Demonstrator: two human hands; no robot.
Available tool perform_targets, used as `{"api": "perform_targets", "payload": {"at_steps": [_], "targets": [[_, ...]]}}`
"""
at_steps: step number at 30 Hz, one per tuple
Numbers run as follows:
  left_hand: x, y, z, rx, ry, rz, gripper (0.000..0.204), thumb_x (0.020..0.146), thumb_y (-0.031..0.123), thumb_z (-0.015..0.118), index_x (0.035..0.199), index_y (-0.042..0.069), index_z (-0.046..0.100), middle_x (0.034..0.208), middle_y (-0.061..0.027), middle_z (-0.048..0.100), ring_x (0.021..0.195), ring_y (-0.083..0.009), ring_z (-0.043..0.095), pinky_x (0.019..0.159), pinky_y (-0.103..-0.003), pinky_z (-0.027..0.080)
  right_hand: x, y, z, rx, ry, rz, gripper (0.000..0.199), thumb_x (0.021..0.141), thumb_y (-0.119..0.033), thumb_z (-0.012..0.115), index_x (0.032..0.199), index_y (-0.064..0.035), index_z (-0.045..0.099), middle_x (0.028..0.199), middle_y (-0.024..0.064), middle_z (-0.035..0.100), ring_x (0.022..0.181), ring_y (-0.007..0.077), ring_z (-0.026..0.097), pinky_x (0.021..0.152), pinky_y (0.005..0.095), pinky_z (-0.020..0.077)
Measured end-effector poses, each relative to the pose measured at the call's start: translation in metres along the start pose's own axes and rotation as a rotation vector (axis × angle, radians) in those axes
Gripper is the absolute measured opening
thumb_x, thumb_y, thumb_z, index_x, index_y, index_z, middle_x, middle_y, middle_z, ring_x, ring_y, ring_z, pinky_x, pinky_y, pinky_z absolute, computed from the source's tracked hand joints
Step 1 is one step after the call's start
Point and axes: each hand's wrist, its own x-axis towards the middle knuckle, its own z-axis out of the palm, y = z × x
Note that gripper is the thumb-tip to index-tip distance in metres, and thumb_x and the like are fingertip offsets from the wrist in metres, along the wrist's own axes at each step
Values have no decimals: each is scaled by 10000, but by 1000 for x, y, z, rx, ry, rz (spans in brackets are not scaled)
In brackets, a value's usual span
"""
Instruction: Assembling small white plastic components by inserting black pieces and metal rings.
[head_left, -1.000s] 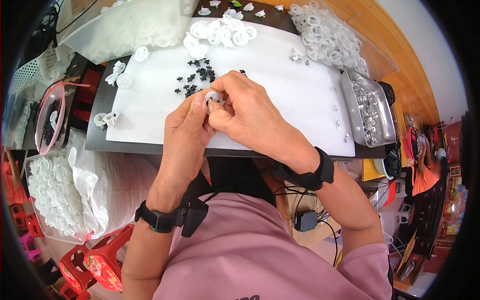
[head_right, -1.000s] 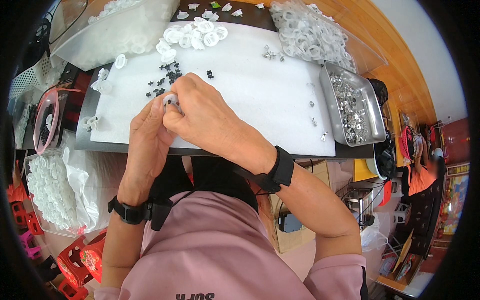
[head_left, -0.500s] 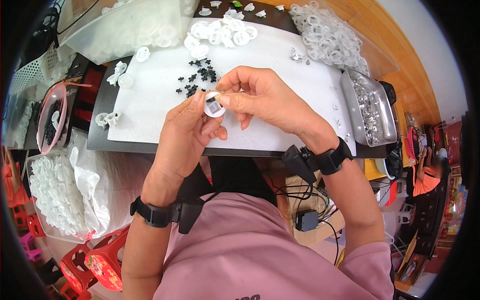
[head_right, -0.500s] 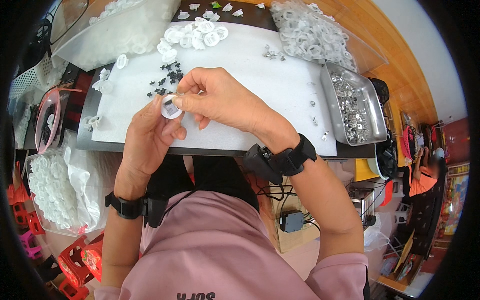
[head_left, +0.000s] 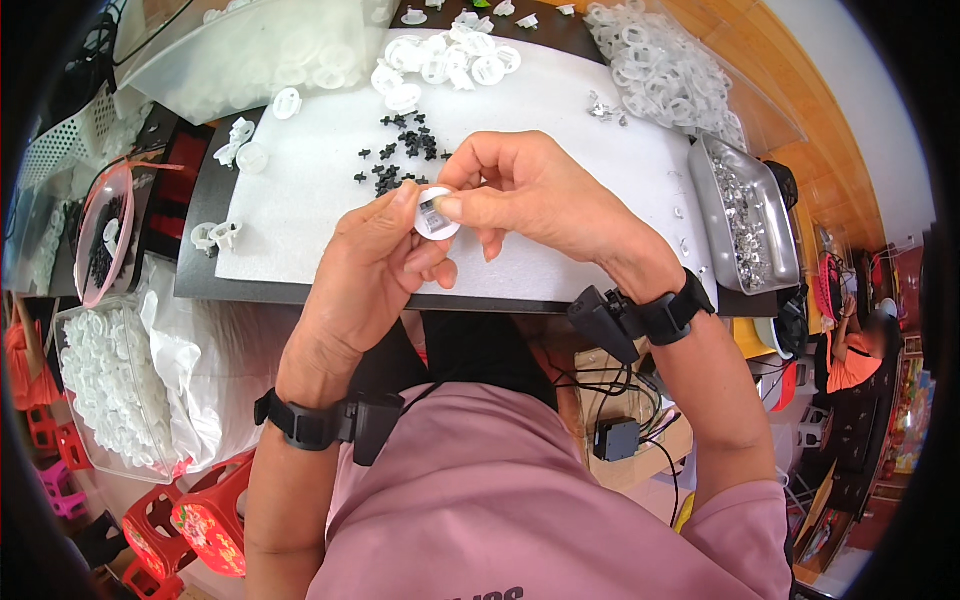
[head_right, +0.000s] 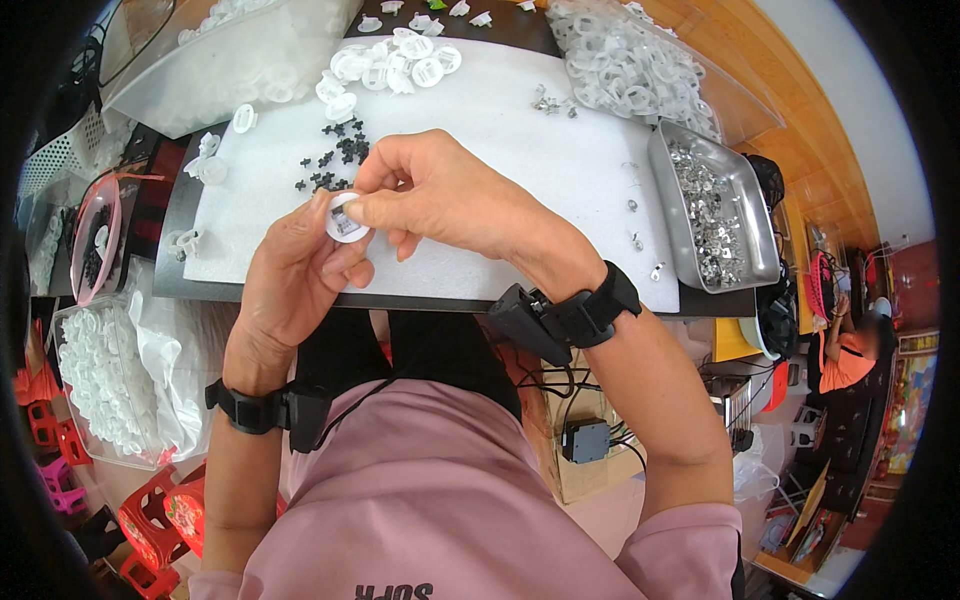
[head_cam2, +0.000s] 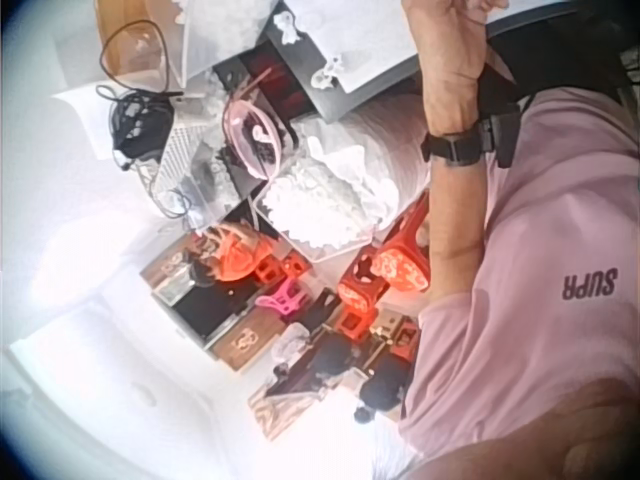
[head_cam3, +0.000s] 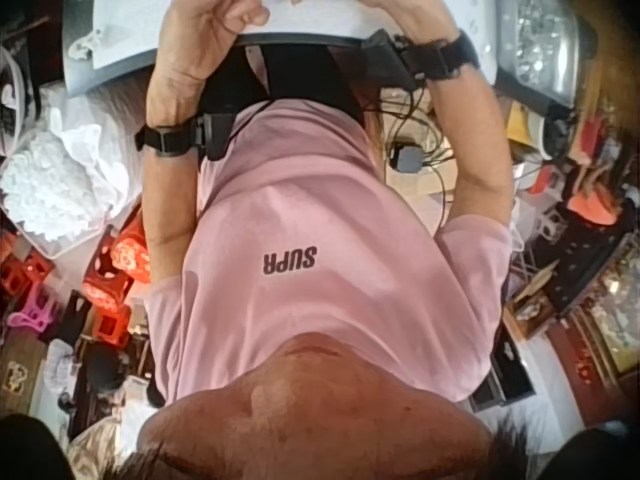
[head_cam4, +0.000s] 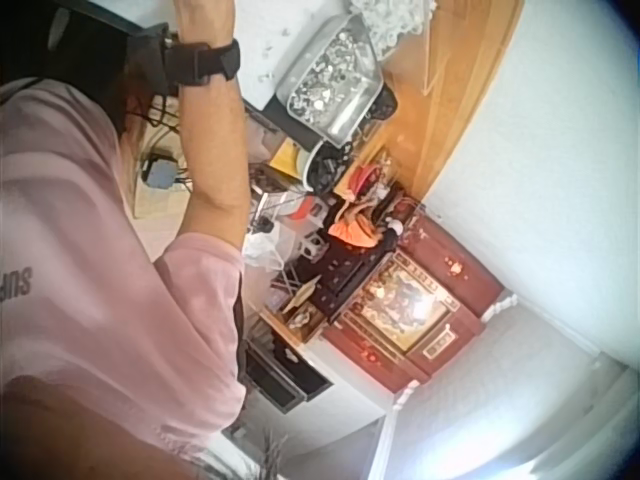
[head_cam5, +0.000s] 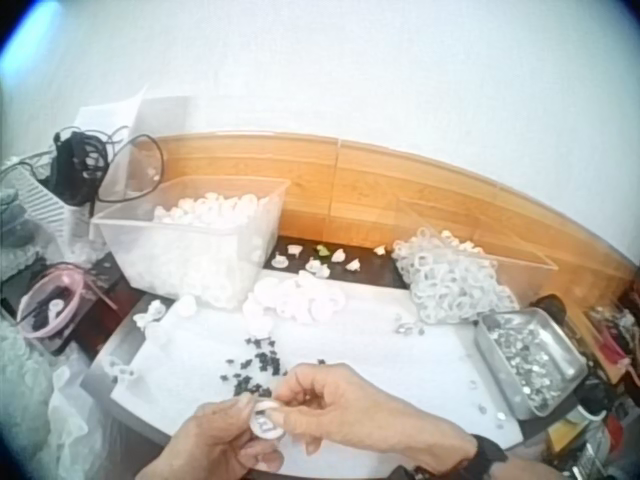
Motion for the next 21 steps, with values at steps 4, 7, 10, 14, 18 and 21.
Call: {"api": "perform_targets", "payload": {"at_steps": [4, 7, 10, 14, 18, 21], "targets": [[-1, -2, 8, 68, 39, 47, 359, 994, 275, 447, 1084, -48, 576, 838, -46, 570, 696, -116, 524, 674, -281, 502, -4, 1, 4, -13, 36, -10, 209, 873, -163, 651, 972, 15, 605, 821, 24, 613, 679, 64, 571, 562, 210, 486], [-2, -5, 10, 67, 68, 80, 359, 998, 263, 443, 1116, -50, 575, 865, -44, 573, 720, -103, 509, 687, -285, 500, -5, 1, 9, -89, 70, -25, 206, 876, -154, 637, 986, 18, 602, 824, 12, 605, 697, 52, 556, 573, 205, 472], [1, -9, 7, 79, 62, 111, 358, 1002, 257, 438, 1127, -49, 574, 883, -38, 573, 721, -93, 492, 698, -288, 496, -1, 7, 11, -156, 136, -83, 270, 832, -203, 633, 908, 54, 603, 730, 63, 612, 659, 106, 563, 589, 264, 475], [0, -8, 11, 100, 103, 146, 360, 1008, 255, 423, 1136, -46, 572, 880, -24, 561, 704, -85, 469, 709, -290, 490, -1, -2, 18, -189, 157, -88, 239, 824, -174, 609, 895, 55, 603, 722, 89, 625, 657, 122, 584, 613, 274, 476], [3, -6, 14, 118, 106, 150, 357, 1011, 249, 413, 1142, -45, 569, 894, -31, 560, 705, -91, 474, 710, -292, 487, 1, 3, 17, -190, 158, -84, 155, 864, -92, 592, 963, 26, 601, 757, 23, 617, 654, 57, 548, 576, 224, 452], [3, -6, 16, 143, 118, 123, 354, 1014, 238, 403, 1150, -46, 564, 918, -44, 566, 722, -104, 496, 708, -292, 487, 3, 9, 18, -287, 185, -121, 147, 855, -91, 595, 932, 35, 603, 734, 63, 646, 622, 79, 574, 558, 251, 460]]}}
